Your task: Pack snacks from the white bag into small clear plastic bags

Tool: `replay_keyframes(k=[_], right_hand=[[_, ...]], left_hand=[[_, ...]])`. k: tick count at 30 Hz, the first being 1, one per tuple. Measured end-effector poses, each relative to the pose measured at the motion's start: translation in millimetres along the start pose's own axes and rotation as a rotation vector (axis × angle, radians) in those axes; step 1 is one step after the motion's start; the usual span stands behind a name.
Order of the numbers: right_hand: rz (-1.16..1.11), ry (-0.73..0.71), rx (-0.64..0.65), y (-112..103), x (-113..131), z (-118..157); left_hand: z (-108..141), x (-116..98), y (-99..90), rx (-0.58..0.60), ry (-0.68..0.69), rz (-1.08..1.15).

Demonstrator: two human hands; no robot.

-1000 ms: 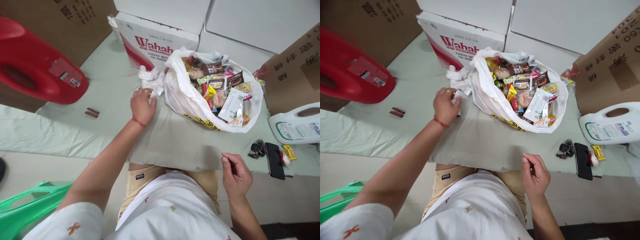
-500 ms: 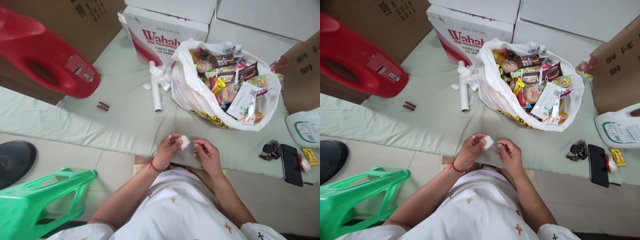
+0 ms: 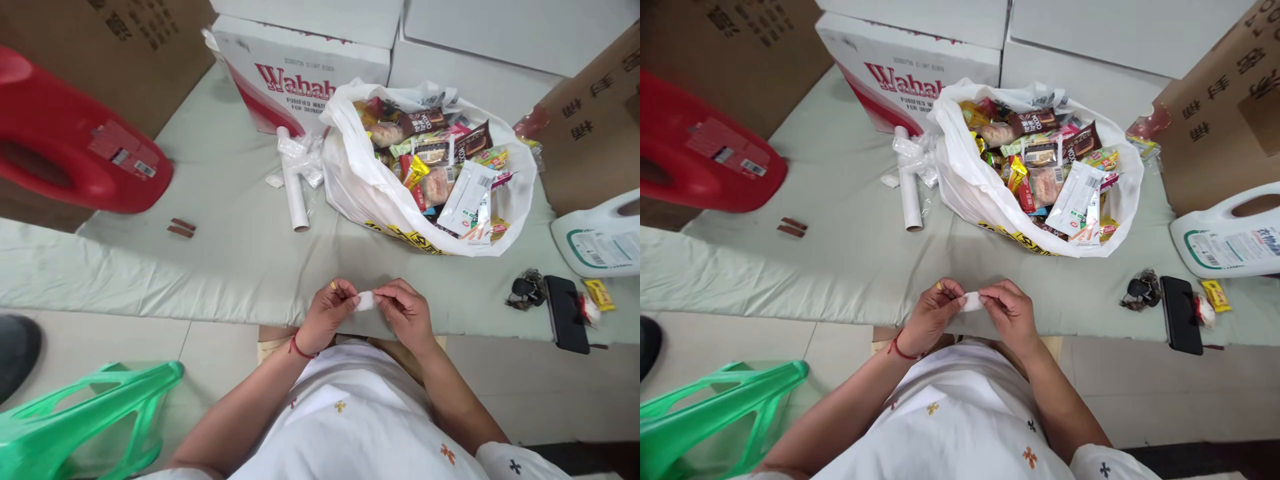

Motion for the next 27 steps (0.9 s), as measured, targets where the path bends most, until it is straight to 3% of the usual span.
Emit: replay_keyframes(k=[4,9,17,22,27], right_hand=[[0.076,-0.038,-0.031,-7,3,6],[0.099,-0.088,0.043,3,10,13],[0.212,-0.293,-0.069,-1,25,26],[0.124,-0.263,0.022,-8,19,32],[-0.114,-0.1,0.108,-15,3,37]], left_hand=[[-1,-3,-3.2,-0.025,-0.044,0.052],[4,-1,5.5,0.035,-0.057,-0.015],[14,0,8.3,-0.004,-0.164,0.133],[17,3,3.4,-0.082,-0.246,0.331],[17,3,5.2,-0.116,-0.253,0.355]])
Point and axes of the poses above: each hand's wrist, its own z-axis away from the middle knuckle, its own y-axis out of the palm, x = y × z, the point moved 7 cm from there along -z, towards the middle knuckle, and after that the axes turned 11 degrees about y, right-handed, at the moved point
